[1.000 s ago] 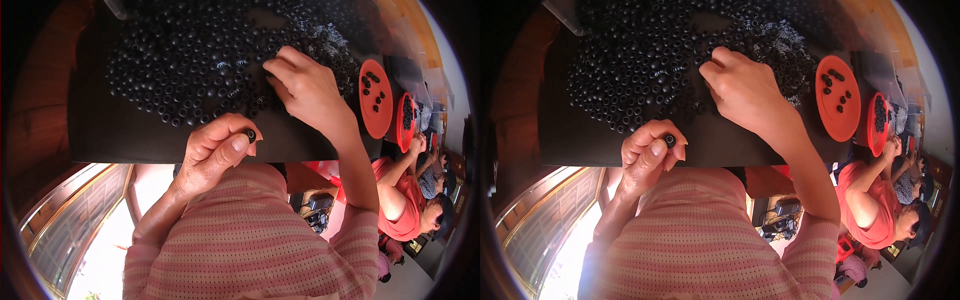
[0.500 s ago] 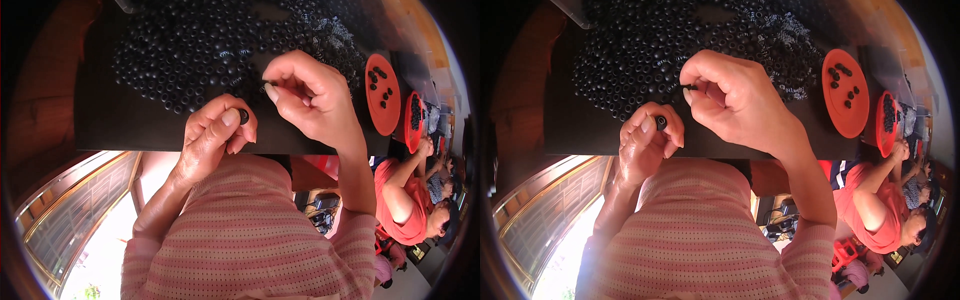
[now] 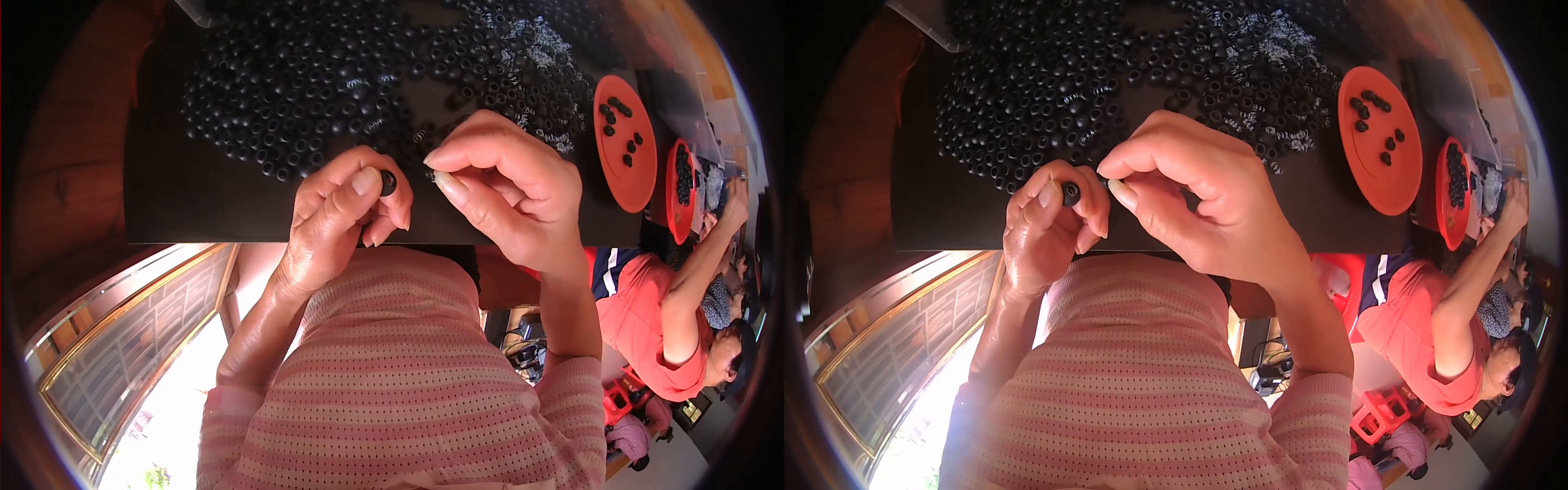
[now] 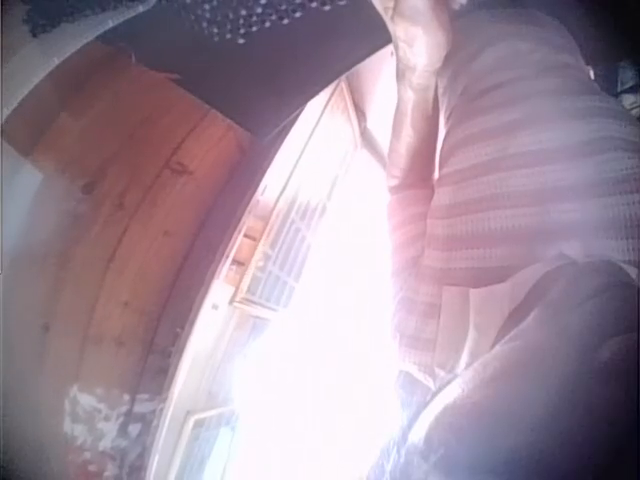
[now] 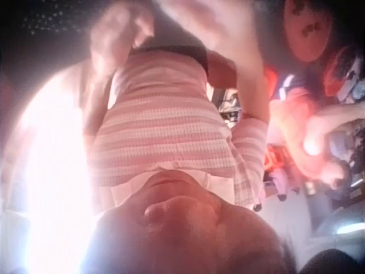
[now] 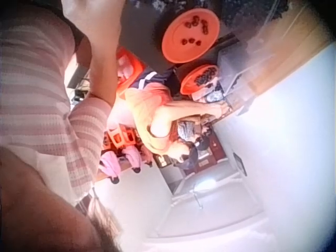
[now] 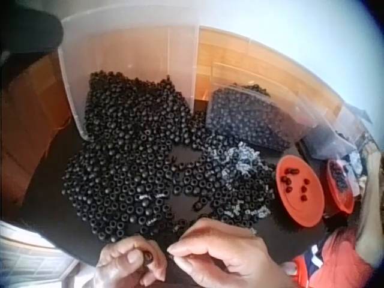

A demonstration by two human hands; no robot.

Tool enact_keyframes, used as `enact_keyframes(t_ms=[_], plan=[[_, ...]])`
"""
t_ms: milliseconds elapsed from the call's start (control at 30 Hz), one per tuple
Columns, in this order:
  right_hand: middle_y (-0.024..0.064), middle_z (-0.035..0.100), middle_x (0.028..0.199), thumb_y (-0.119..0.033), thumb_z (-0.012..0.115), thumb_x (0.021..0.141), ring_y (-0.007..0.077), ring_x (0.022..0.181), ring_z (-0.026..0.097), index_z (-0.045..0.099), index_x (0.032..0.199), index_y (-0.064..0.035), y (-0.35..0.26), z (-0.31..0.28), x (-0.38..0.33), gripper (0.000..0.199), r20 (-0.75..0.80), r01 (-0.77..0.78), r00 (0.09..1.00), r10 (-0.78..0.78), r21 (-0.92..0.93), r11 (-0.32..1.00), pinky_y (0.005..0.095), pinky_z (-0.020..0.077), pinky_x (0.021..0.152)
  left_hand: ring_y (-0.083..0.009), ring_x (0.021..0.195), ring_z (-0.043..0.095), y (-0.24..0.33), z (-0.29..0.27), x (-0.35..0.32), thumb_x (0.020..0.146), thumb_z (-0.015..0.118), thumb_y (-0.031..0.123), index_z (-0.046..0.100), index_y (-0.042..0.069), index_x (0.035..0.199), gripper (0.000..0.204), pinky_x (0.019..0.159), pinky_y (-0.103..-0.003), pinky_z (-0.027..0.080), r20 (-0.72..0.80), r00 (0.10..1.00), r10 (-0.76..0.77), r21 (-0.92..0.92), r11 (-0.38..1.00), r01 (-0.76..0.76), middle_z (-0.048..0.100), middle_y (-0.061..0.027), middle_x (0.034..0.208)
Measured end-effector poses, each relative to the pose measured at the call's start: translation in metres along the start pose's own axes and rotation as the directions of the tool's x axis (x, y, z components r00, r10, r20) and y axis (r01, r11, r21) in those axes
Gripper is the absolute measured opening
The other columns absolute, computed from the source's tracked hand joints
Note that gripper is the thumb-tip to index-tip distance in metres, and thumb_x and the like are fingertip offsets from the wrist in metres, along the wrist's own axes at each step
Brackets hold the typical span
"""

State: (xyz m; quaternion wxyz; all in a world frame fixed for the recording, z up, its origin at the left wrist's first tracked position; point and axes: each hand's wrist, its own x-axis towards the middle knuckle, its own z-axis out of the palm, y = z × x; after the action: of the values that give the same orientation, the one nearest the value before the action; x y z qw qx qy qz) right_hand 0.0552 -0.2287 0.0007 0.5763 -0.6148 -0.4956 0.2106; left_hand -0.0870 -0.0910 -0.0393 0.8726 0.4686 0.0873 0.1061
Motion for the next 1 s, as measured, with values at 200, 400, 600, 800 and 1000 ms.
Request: enact_keyframes(t_ms=[200, 400, 600, 800, 1000], plan=[[0.0073, 0.058, 0.082, 0.013, 0.059, 0.08, 0.0112, 0.066, 0.059, 0.062, 0.094, 0.003, -0.006, 0.005, -0.004, 0.017, -0.052, 0.007, 0.999, -0.002, 0.1, 0.995, 0.0218, 0.0463, 0.057, -0.0087, 0.057, 0.044, 0.003, 0.001, 0.0, 0.099, 0.048, 0.037, 0.057, -0.001, 0.093, 0.039, 0.051, -0.023, 0.034, 0.05, 0.998, -0.026, 0.005, 1.0, 0.026, 0.059, -0.0074, 0.076], [0.0097, 0.059, 0.086, 0.012, 0.056, 0.086, 0.0179, 0.075, 0.068, 0.059, 0.094, 0.0064, -0.009, 0.009, -0.003, 0.01, 0.008, -0.014, 1.0, 0.013, 0.253, 0.967, 0.0279, 0.0577, 0.065, -0.0085, 0.061, 0.044, 0.006, 0.008, -0.003, 0.099, 0.049, 0.037, 0.058, -0.001, 0.098, 0.04, 0.054, -0.022, 0.034, 0.035, 0.99, -0.139, -0.027, 0.99, 0.14, 0.06, -0.0077, 0.077], [0.01, 0.059, 0.082, 0.008, 0.06, 0.087, 0.0175, 0.07, 0.068, 0.06, 0.093, 0.0062, -0.004, 0.005, -0.005, 0.006, 0.054, 0.071, 0.995, -0.078, 0.114, 0.991, 0.0265, 0.0553, 0.061, -0.0087, 0.061, 0.043, 0.0, 0.0, -0.003, 0.101, 0.047, 0.039, 0.056, -0.003, 0.104, 0.043, 0.055, -0.022, 0.035, 0.144, 0.985, -0.097, -0.027, 0.994, 0.102, 0.06, -0.0092, 0.078], [0.0111, 0.06, 0.079, 0.007, 0.063, 0.085, 0.0185, 0.067, 0.068, 0.06, 0.093, 0.0048, 0.0, 0.009, -0.008, 0.009, 0.044, 0.209, 0.977, -0.207, -0.07, 0.975, 0.0265, 0.054, 0.057, -0.0083, 0.06, 0.042, 0.0, 0.003, -0.004, 0.1, 0.047, 0.045, 0.057, -0.002, 0.103, 0.048, 0.055, -0.022, 0.035, 0.093, 0.989, -0.118, 0.014, 0.993, 0.118, 0.058, -0.0071, 0.073], [0.0145, 0.064, 0.08, 0.002, 0.074, 0.078, 0.019, 0.062, 0.062, 0.064, 0.095, 0.0031, -0.001, 0.02, -0.016, 0.02, -0.035, 0.314, 0.94, -0.338, -0.291, 0.904, 0.0266, 0.0487, 0.052, -0.0069, 0.059, 0.042, -0.003, 0.003, -0.004, 0.099, 0.046, 0.048, 0.059, 0.0, 0.098, 0.05, 0.054, -0.022, 0.034, 0.073, 0.991, -0.11, 0.044, 0.993, 0.107, 0.053, -0.0023, 0.067]])
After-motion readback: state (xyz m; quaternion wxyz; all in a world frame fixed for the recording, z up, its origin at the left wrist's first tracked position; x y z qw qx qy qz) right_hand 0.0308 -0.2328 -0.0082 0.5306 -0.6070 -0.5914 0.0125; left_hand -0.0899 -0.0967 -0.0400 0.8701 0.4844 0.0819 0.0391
